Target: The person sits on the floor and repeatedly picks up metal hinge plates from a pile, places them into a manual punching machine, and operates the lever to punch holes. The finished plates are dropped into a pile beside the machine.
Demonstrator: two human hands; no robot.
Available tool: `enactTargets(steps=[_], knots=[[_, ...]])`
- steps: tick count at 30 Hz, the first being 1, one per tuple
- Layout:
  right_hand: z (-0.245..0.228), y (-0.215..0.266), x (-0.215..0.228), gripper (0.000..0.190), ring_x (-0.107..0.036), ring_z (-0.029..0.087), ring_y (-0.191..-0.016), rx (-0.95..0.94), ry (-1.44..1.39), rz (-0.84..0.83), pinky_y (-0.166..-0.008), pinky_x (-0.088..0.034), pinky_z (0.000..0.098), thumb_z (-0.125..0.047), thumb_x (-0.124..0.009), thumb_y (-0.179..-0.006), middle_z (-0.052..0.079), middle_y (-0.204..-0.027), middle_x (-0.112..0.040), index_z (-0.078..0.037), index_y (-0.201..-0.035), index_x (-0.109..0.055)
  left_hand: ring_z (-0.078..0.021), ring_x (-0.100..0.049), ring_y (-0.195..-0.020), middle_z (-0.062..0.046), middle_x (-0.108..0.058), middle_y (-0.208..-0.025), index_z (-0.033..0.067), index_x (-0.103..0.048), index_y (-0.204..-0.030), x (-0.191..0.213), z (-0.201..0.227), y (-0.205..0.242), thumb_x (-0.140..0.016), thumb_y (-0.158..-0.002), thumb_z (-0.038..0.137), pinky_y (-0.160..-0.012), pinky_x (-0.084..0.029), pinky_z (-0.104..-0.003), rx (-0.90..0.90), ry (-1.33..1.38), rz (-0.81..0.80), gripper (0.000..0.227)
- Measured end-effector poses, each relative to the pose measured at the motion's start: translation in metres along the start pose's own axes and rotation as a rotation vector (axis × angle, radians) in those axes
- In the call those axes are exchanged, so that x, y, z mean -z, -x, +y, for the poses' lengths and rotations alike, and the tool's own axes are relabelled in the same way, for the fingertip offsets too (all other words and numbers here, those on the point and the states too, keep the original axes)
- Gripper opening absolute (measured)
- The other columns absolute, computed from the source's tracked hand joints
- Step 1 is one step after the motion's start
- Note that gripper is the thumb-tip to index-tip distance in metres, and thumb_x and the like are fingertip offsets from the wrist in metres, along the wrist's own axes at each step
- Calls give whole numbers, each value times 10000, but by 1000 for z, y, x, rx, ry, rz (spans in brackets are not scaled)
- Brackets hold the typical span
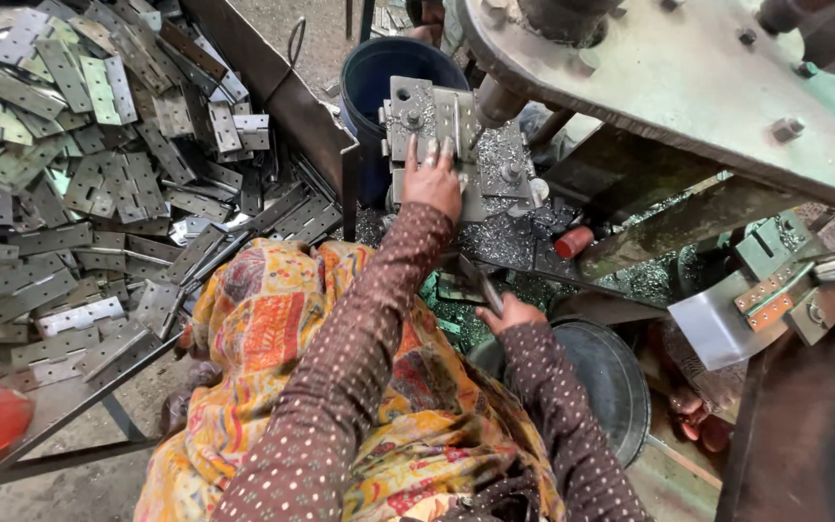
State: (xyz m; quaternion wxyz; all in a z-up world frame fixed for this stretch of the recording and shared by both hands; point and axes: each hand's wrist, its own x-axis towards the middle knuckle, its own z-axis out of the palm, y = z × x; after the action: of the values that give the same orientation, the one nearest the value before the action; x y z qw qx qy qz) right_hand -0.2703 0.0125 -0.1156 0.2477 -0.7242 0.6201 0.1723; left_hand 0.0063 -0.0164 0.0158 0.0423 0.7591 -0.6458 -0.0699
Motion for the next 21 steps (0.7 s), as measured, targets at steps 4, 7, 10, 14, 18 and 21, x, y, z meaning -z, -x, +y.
enactTargets(steps=[4,7,10,14,18,21], knots=[[-5,4,-26,540,-751,312,-786,6,-47,101,-714,-620,457,-584,-615,-870,138,-903,-737,-93,-1094,-644,-287,-217,-1527,-54,-266,-1648,148,-756,-1067,0,0,-13,-407,-1033,258,-1213,48,-554,25,-46,-17,367],[9,-1,-75,556,-723,368,-804,36,-35,248,-724,-581,496,-605,-599,-887,175,-894,-725,-96,-1105,-646,-282,-310,-1485,-88,-405,-1569,140,-757,-1071,-4,-4,-10,-397,-1035,282,-1226,-10,-559,15,-42,147,389],[33,-10,-97,582,-698,428,-795,83,-62,287,-711,-547,528,-618,-603,-893,218,-867,-716,-88,-1129,-657,-243,-428,-1398,-74,-524,-1477,134,-776,-984,-9,-5,19,-448,-1018,415,-1239,-123,-543,-27,161,204,434],[43,-34,-77,522,-696,452,-792,288,-107,280,-713,-546,529,-559,-648,-855,245,-857,-720,-59,-955,-761,-271,-561,-1259,-79,-640,-1285,107,-713,-1034,-13,-40,87,-574,-957,393,-1135,-345,-520,-139,169,748,327],[39,-25,-32,655,-702,437,-805,142,120,263,-751,-539,527,-650,-709,-833,241,-875,-714,-21,-1014,-712,-302,-606,-1072,-97,-656,-1119,148,-700,-1033,-35,-140,156,-604,-895,291,-961,-433,-508,201,-14,699,221],[33,-7,-3,650,-700,429,-808,161,117,252,-769,-536,516,-649,-706,-841,238,-869,-708,-24,-1017,-695,-301,-669,-880,-67,-660,-904,160,-667,-892,-58,-244,224,-704,-847,312,-772,-479,-506,375,4,733,163]])
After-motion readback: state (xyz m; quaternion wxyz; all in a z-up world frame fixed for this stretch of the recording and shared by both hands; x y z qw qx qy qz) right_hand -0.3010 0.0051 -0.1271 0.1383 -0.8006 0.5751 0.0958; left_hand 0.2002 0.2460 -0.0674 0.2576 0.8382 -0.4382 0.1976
